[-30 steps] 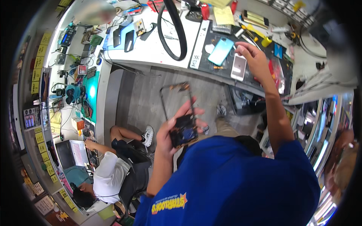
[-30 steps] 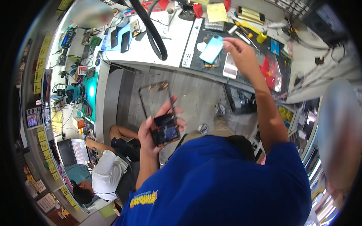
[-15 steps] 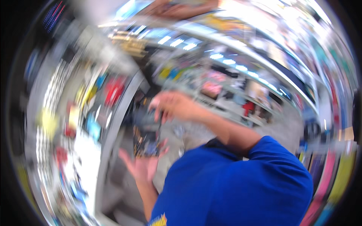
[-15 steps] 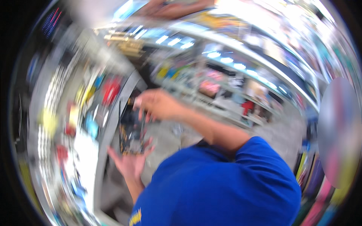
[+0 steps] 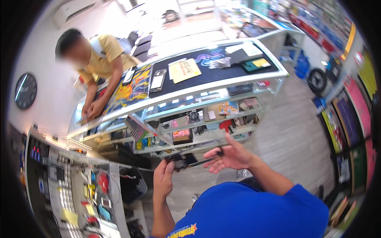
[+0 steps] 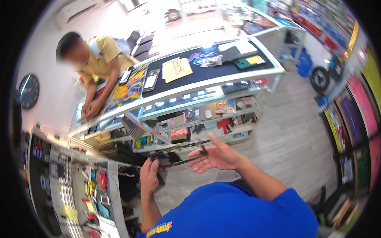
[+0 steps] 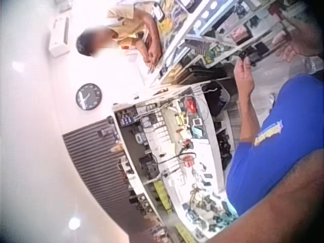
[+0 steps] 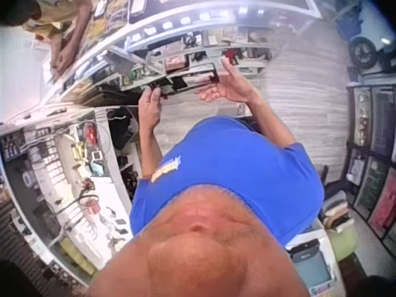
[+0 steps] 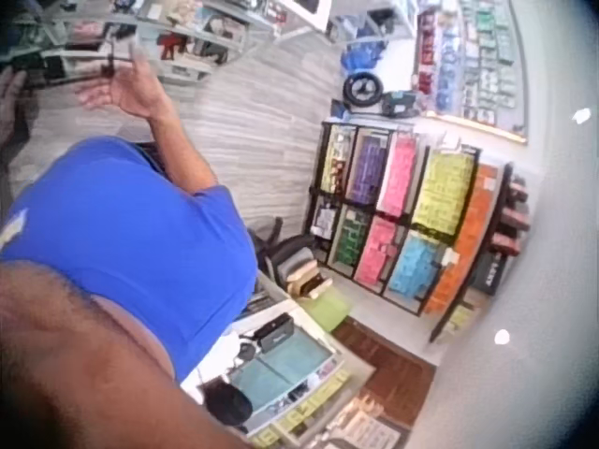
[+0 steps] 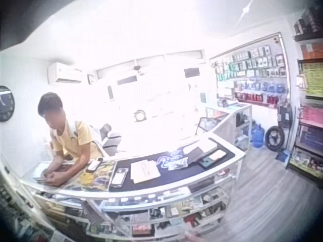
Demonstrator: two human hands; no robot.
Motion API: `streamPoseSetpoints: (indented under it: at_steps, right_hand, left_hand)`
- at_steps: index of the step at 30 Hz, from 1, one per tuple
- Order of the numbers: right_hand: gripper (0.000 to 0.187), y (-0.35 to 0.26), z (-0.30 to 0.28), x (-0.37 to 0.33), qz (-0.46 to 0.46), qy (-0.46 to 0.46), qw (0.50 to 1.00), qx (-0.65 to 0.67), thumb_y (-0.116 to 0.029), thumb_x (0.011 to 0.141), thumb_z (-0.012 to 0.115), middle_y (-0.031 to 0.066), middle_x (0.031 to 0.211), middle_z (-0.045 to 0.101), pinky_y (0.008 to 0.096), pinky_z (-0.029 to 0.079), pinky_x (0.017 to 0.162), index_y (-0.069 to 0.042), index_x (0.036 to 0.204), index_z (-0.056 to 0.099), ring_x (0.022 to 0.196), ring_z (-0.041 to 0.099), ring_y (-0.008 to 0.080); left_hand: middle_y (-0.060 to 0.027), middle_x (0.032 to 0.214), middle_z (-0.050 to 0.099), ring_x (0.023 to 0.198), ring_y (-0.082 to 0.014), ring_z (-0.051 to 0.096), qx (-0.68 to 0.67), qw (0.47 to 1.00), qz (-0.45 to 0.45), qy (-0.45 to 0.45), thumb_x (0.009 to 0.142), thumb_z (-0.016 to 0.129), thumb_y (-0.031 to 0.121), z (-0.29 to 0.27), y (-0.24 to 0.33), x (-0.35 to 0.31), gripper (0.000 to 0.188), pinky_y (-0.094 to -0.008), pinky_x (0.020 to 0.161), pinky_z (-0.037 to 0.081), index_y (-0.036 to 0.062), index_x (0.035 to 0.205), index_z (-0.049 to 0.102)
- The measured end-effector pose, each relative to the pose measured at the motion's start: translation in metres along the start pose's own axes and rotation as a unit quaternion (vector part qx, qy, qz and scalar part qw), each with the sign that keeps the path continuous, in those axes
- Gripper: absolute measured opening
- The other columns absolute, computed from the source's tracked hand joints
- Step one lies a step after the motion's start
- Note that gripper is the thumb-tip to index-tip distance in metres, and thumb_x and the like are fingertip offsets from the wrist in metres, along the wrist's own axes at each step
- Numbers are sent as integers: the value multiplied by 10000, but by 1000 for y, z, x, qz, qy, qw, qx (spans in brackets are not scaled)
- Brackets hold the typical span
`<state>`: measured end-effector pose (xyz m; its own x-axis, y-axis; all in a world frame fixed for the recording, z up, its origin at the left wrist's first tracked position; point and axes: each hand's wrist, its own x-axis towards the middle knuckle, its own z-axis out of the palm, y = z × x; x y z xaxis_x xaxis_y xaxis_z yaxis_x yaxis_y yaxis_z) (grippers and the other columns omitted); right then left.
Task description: The person applies adhesive to the edges of a smartphone back cover, then aligns and presses the back cover onto the phone chassis. The person repeatedly presses along the edges to secure the cover and inspects the assembled device.
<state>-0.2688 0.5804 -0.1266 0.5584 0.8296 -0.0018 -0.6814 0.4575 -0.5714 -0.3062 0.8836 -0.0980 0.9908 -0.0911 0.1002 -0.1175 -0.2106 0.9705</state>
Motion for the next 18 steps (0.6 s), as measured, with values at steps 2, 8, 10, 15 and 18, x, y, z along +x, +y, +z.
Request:
streamPoseSetpoints:
  at_steps: [2, 8, 10, 15, 18]
  right_hand:
    - [967, -36, -14, -39, 9, -20, 999, -27, -763, 990, 318, 271, 1399, 570, 472, 459, 1086, 43, 1512, 426, 1213, 621, 322]
    - [822, -113, -27, -64, 49, -28, 980, -192, -613, 1058, 363, 254, 1458, 517, 450, 474, 1076, 48, 1547, 365, 1259, 591, 308]
    - [777, -127, -30, -63, 36, -1, 983, -180, -559, 1066, 408, 248, 1466, 504, 421, 500, 1044, 37, 1559, 339, 1257, 593, 294]
    - [774, -151, -37, -35, -55, 20, 987, -149, -544, 1059, 443, 244, 1473, 494, 415, 519, 1011, 27, 1566, 313, 1241, 602, 292]
    - [791, -178, -33, -6, -78, 53, 978, -183, -529, 1025, 514, 239, 1448, 512, 404, 531, 982, 37, 1547, 329, 1209, 616, 290]
  left_hand:
    - [-102, 898, 612, 823, -261, 569, 139, 983, 50, -108, 1036, 544, 178, 30, 32, 40, 225, -353, 790, 466, -7, 1119, 641]
    - [-137, 1035, 661, 1003, -350, 591, 274, 914, 167, -248, 1024, 559, 184, 91, 92, 121, 199, -423, 925, 451, 41, 1118, 661]
    - [-132, 1028, 666, 1022, -331, 596, 287, 902, 170, -273, 1021, 564, 188, 103, 103, 151, 188, -425, 934, 447, 49, 1101, 660]
    - [-129, 942, 643, 945, -340, 606, 225, 916, 224, -246, 1017, 574, 218, 117, 101, 215, 220, -431, 889, 467, 39, 1097, 675]
    - [-125, 947, 647, 946, -335, 606, 227, 908, 252, -248, 1016, 580, 221, 106, 93, 258, 229, -427, 896, 472, 47, 1123, 684]
